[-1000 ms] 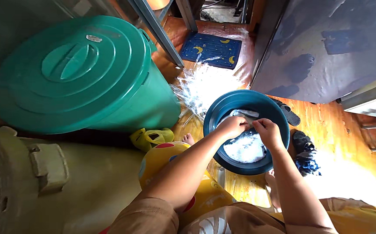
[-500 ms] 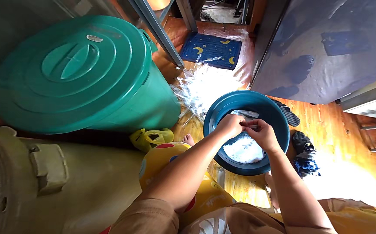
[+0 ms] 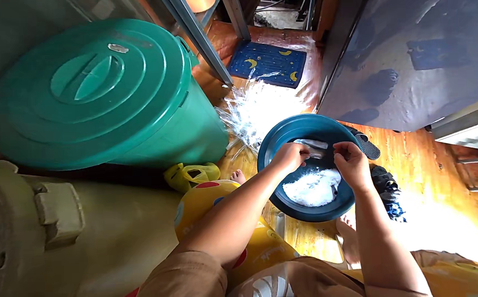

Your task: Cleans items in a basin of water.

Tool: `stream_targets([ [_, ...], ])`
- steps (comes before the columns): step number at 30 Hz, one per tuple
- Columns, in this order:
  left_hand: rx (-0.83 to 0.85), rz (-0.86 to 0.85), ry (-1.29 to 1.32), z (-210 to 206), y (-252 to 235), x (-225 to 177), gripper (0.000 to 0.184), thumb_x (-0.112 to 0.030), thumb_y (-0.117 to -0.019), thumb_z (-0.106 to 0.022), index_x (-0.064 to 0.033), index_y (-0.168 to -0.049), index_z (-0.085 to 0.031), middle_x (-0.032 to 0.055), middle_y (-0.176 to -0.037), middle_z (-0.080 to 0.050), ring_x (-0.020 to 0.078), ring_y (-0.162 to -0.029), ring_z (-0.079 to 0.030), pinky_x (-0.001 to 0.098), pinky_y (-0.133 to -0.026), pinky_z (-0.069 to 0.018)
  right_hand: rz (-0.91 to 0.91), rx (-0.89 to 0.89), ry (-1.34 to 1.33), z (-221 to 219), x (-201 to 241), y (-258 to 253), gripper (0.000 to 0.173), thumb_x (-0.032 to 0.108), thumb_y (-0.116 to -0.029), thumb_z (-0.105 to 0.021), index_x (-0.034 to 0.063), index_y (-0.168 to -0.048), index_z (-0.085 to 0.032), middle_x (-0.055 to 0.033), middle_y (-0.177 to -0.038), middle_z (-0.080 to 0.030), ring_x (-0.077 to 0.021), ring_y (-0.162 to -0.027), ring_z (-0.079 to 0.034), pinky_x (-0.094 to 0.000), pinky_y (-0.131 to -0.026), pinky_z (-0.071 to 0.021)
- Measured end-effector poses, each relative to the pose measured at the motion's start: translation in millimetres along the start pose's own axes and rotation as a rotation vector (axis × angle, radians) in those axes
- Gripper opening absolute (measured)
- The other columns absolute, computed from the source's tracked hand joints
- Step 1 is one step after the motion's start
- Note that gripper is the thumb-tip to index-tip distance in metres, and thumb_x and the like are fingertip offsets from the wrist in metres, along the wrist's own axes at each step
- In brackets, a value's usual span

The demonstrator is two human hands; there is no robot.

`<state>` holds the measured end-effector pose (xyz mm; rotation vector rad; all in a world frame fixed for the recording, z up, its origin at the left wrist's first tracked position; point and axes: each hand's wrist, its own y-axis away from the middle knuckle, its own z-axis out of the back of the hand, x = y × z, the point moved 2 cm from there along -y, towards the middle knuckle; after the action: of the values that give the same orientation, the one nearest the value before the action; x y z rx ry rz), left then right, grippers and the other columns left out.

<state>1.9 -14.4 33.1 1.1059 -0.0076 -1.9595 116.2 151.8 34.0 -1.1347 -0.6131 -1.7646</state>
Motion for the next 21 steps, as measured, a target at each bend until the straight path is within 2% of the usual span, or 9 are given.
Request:
stream_targets([
  [3, -0.025, -0.026, 0.028, -1, 0, -1, 0.019, -0.022, -0.1042, -0.064, -0.0081, -0.114, -0.073, 0.0065, -0.104, -0.075, 0.0140, -0.084, -0.074, 0.0363, -0.085, -0.0609, 0.049, 0.132, 0.024, -6, -3, 2, 0.041, 0.006, -0.0860, -0.066, 0.0008, -0.126, -0.064, -0.0160, -0.115, -0.066, -0.0220, -0.095, -0.067, -0.0388, -0.079, -0.0587],
  [5, -0.039, -0.080, 0.006, -1, 0, -1, 0.017, -0.021, -0.1028, -0.066, -0.0084, -0.111, -0.074, 0.0053, -0.100, -0.076, 0.0140, -0.088, -0.073, 0.0376, -0.089, -0.0599, 0.088, 0.200, 0.056, -15, -4, 3, 0.049, 0.013, -0.0848, -0.074, 0.0011, -0.130, -0.062, -0.0173, -0.119, -0.064, -0.0231, -0.093, -0.066, -0.0386, -0.075, -0.0582],
  [7, -0.028, -0.102, -0.028, 1, -2, 1, 0.017, -0.020, -0.1024, -0.066, -0.0085, -0.111, -0.075, 0.0062, -0.102, -0.076, 0.0168, -0.094, -0.073, 0.0412, -0.095, -0.0574, 0.083, 0.247, 0.162, -17, -4, 0, 0.043, 0.014, -0.0882, -0.075, 0.0000, -0.127, -0.064, -0.0182, -0.116, -0.066, -0.0246, -0.091, -0.067, -0.0410, -0.077, -0.0585],
  [9, -0.028, -0.112, -0.094, 3, -5, 6, 0.018, -0.020, -0.1028, -0.064, -0.0080, -0.111, -0.076, 0.0090, -0.105, -0.076, 0.0218, -0.101, -0.072, 0.0458, -0.098, -0.0557, -0.061, 0.373, 0.412, -11, -3, -5, 0.034, 0.022, -0.0942, -0.071, -0.0002, -0.120, -0.067, -0.0202, -0.112, -0.067, -0.0321, -0.098, -0.067, -0.0516, -0.087, -0.0558],
  [11, -0.050, -0.120, -0.151, 4, -5, 10, 0.019, -0.019, -0.1025, -0.063, -0.0074, -0.110, -0.076, 0.0113, -0.108, -0.075, 0.0251, -0.106, -0.071, 0.0485, -0.099, -0.0540, -0.251, 0.630, 0.746, -10, -4, -6, 0.051, 0.042, -0.0955, -0.070, 0.0005, -0.124, -0.064, -0.0246, -0.118, -0.066, -0.0409, -0.112, -0.064, -0.0622, -0.095, -0.0506],
  [13, -0.047, -0.099, -0.181, 4, -5, 12, 0.019, -0.019, -0.1027, -0.063, -0.0075, -0.111, -0.076, 0.0120, -0.109, -0.075, 0.0258, -0.108, -0.070, 0.0491, -0.100, -0.0532, -0.346, 0.856, 0.978, -17, -9, 2, 0.066, 0.051, -0.0932, -0.071, -0.0038, -0.129, -0.059, -0.0290, -0.123, -0.064, -0.0462, -0.118, -0.062, -0.0679, -0.095, -0.0481],
  [15, -0.033, -0.074, -0.194, 4, -6, 14, 0.019, -0.019, -0.1033, -0.062, -0.0077, -0.111, -0.075, 0.0118, -0.108, -0.075, 0.0257, -0.104, -0.071, 0.0488, -0.098, -0.0547, -0.365, 0.946, 1.083, -23, -12, 13, 0.062, 0.042, -0.0929, -0.072, -0.0083, -0.126, -0.059, -0.0307, -0.124, -0.063, -0.0474, -0.119, -0.061, -0.0684, -0.093, -0.0493],
  [18, -0.014, -0.065, -0.212, 2, -7, 17, 0.020, -0.019, -0.1038, -0.060, -0.0073, -0.112, -0.075, 0.0124, -0.109, -0.075, 0.0269, -0.105, -0.071, 0.0501, -0.098, -0.0551, -0.386, 0.942, 1.135, -25, -7, 23, 0.032, 0.013, -0.0931, -0.067, -0.0109, -0.114, -0.063, -0.0305, -0.121, -0.064, -0.0470, -0.115, -0.064, -0.0669, -0.089, -0.0518],
  [21, -0.018, -0.075, -0.240, 2, -7, 16, 0.020, -0.018, -0.1033, -0.061, -0.0077, -0.112, -0.075, 0.0124, -0.110, -0.074, 0.0276, -0.108, -0.070, 0.0509, -0.100, -0.0539, -0.432, 0.892, 1.202, -19, 8, 24, 0.022, 0.007, -0.0965, -0.058, -0.0075, -0.111, -0.066, -0.0274, -0.119, -0.066, -0.0444, -0.113, -0.066, -0.0644, -0.085, -0.0539],
])
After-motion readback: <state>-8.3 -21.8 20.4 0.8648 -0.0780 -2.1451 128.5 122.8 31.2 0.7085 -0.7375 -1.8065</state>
